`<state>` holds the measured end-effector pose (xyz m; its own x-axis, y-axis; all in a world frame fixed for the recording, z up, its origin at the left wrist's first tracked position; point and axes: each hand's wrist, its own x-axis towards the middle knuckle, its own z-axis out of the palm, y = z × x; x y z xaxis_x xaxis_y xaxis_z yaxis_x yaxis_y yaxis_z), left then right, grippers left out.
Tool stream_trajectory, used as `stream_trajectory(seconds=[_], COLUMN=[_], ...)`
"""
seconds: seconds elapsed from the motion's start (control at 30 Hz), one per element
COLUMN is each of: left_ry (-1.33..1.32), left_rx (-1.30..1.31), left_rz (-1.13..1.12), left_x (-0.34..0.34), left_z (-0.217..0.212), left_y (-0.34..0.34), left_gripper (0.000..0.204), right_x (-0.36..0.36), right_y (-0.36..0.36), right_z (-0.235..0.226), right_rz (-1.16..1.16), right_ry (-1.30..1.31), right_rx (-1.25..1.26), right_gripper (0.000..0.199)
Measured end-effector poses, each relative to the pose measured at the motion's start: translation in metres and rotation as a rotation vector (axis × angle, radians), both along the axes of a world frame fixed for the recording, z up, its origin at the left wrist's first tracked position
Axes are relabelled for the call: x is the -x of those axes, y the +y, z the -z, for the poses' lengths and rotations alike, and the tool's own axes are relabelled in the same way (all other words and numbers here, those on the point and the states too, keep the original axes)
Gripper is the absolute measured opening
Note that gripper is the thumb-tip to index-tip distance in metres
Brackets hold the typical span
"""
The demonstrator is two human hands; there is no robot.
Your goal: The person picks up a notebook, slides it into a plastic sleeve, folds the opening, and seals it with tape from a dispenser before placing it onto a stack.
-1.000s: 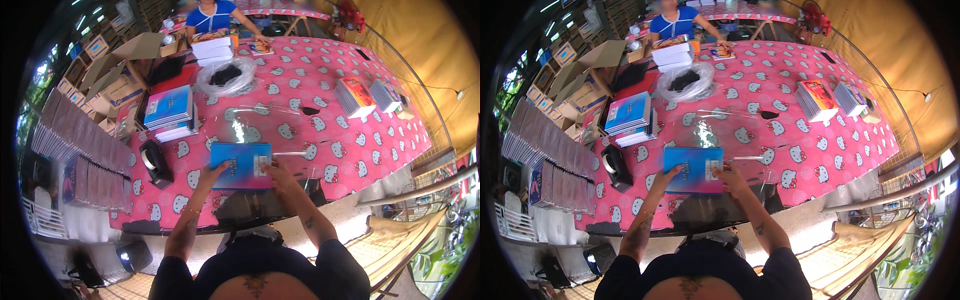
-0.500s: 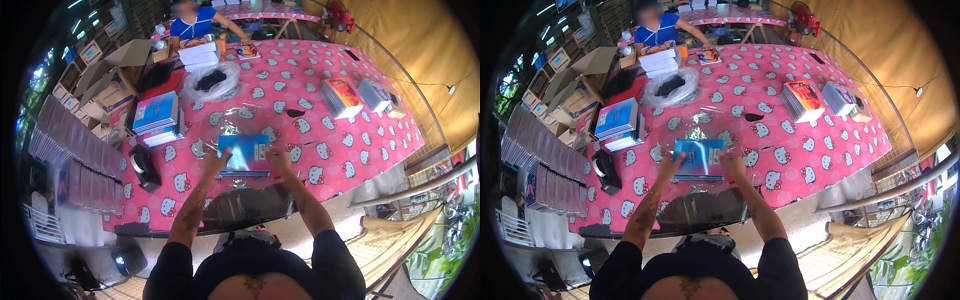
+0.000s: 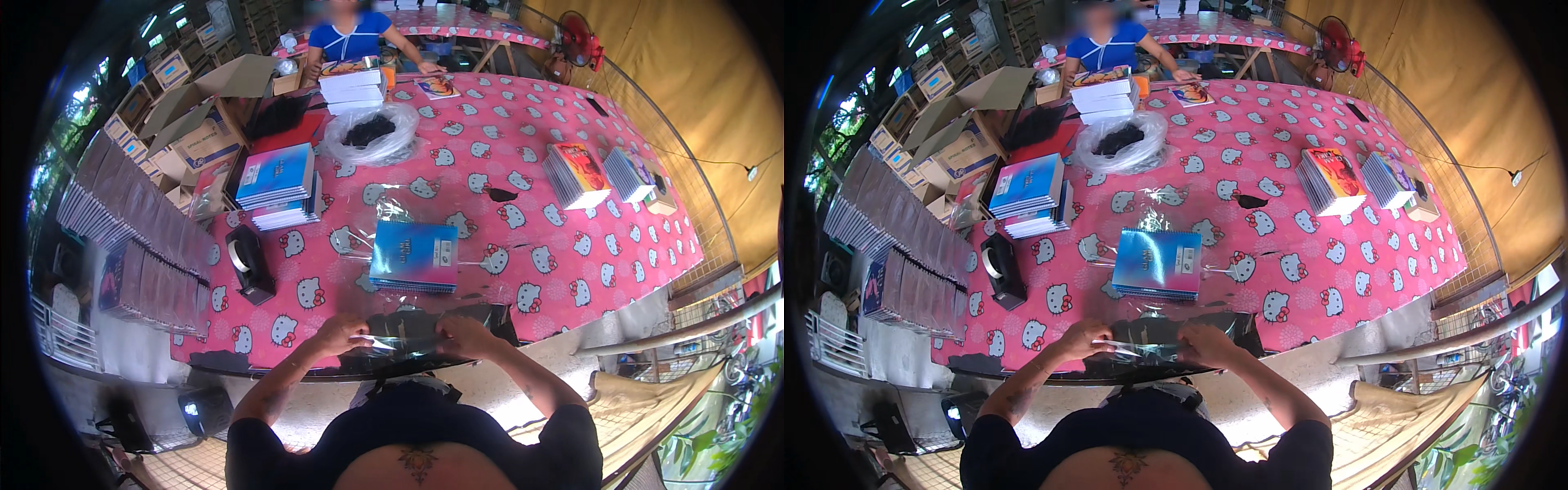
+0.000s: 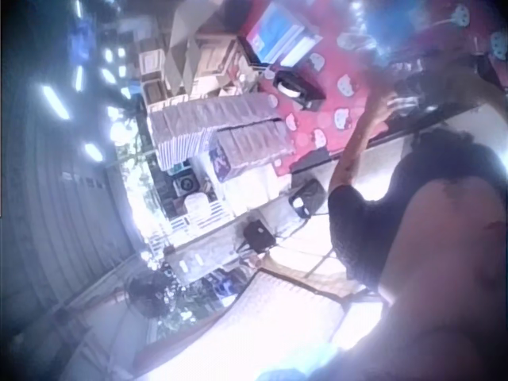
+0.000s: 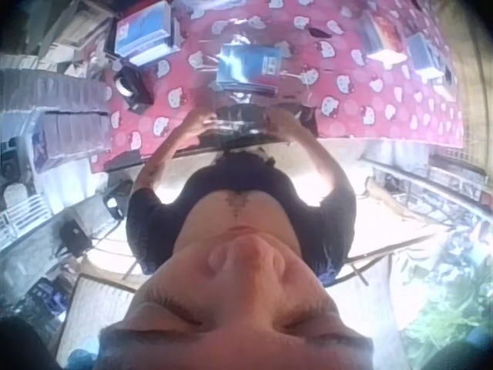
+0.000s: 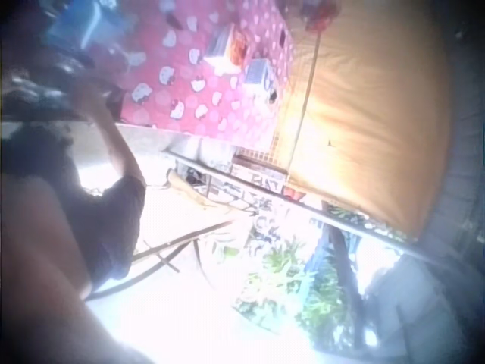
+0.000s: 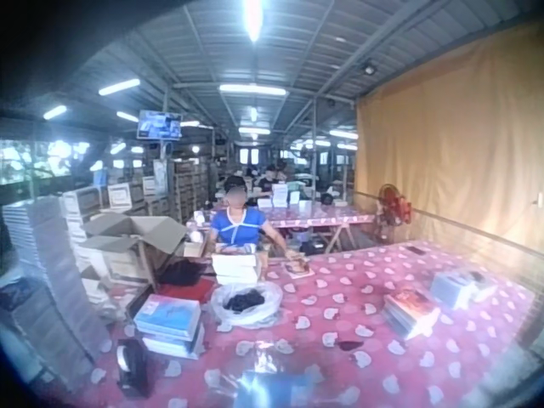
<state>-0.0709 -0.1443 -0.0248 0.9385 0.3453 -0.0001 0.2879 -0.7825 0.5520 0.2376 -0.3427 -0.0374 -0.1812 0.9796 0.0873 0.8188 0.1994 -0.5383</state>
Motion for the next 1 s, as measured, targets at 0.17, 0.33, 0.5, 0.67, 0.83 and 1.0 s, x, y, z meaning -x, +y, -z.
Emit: stream_trajectory(seconds=[0.17,0.33,0.5,0.67,0.83,1.0], left_ry=[-0.105,-0.011,0.17,0.078,0.215,-0.334], left_rx=[0.01,0.11,0.252,0.355,0.133,0.003], left_rz=[-0.087,0.027,-0.002,-0.057,-0.055,-0.315], left_x=[-0.003,-0.001,-0.007,-0.002,0.024,-0.024], left_z=[0.016,0.006,-0.003,-0.006,0.003,-0.028], left_y=[-0.008,0.005,0.016,0.005,0.018,0.081], left_gripper=[0.015,0.018,0.026,0.027,0.018,0.016], right_x=[0.0,0.002,0.008,0.011,-0.024,-0.084], right_y=[0.0,0.006,0.009,-0.001,-0.022,0.028], right_z=[0.008,-0.023,-0.031,-0.032,-0.041,-0.049], right_rz=[0.032,0.093,0.16,0.167,0.173,0.655], right_ry=[-0.059,0.044,-0.047,-0.088,0.001,0.689], right_rx=[0.124,0.252,0.203,0.304,0.301,0.111], right_gripper=[0.018,0.016,0.023,0.023,0.021,0.019])
